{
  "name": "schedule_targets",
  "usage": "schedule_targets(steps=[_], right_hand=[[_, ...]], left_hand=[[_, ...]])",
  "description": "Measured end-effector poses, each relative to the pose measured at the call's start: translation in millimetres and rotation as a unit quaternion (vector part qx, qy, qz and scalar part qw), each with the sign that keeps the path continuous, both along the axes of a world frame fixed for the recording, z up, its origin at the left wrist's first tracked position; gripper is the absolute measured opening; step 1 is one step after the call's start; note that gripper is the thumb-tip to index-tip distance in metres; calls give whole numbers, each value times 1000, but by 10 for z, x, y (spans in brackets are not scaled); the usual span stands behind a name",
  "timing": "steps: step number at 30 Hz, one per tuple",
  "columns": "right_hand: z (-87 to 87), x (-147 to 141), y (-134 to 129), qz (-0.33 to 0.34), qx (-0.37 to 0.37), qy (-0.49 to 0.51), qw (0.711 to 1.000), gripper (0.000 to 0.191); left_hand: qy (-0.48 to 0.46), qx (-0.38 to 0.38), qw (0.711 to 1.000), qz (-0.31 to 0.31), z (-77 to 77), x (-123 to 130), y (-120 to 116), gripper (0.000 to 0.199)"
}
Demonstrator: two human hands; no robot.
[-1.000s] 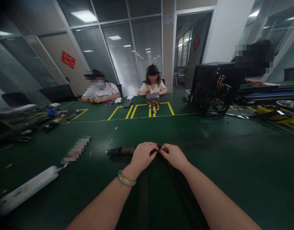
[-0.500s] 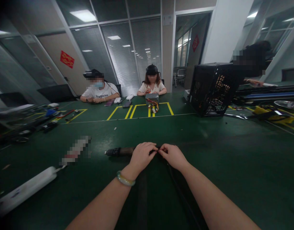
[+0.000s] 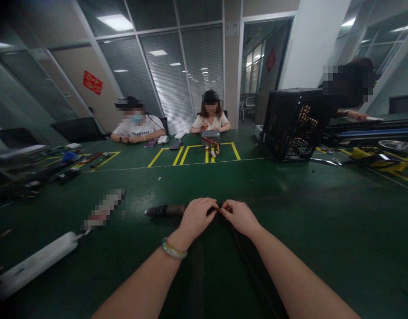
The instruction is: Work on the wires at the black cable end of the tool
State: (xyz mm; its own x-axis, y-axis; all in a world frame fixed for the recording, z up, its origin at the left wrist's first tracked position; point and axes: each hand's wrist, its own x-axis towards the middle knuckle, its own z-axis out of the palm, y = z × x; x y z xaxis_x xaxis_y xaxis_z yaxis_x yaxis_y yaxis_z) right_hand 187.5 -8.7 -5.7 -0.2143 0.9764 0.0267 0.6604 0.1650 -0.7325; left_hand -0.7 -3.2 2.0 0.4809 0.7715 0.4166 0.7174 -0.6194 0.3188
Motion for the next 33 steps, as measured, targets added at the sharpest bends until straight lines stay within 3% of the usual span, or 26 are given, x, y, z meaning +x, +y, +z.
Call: schedule_targets(steps=[7,12,20,25,33], right_hand=[[0,7,3,6,4,-5,1000,25],[-11,21,13,10,8,-5,1000,23],[-32,9,23,3,25,-8,1000,23],[-42,18,30,9,18,-1,1000,22],[-16,18,17,6,4,-8,1000,24]], left_hand=[[0,4,1000,-1,11,-3,-7,20],[-1,-2,1000,0,15,-7,-3,12],[8,11,1000,0,0,-3,6,19],[-4,3,1000,3,-19,2,13,10],[-3,4,1000,-8,-9,-10,11,14]])
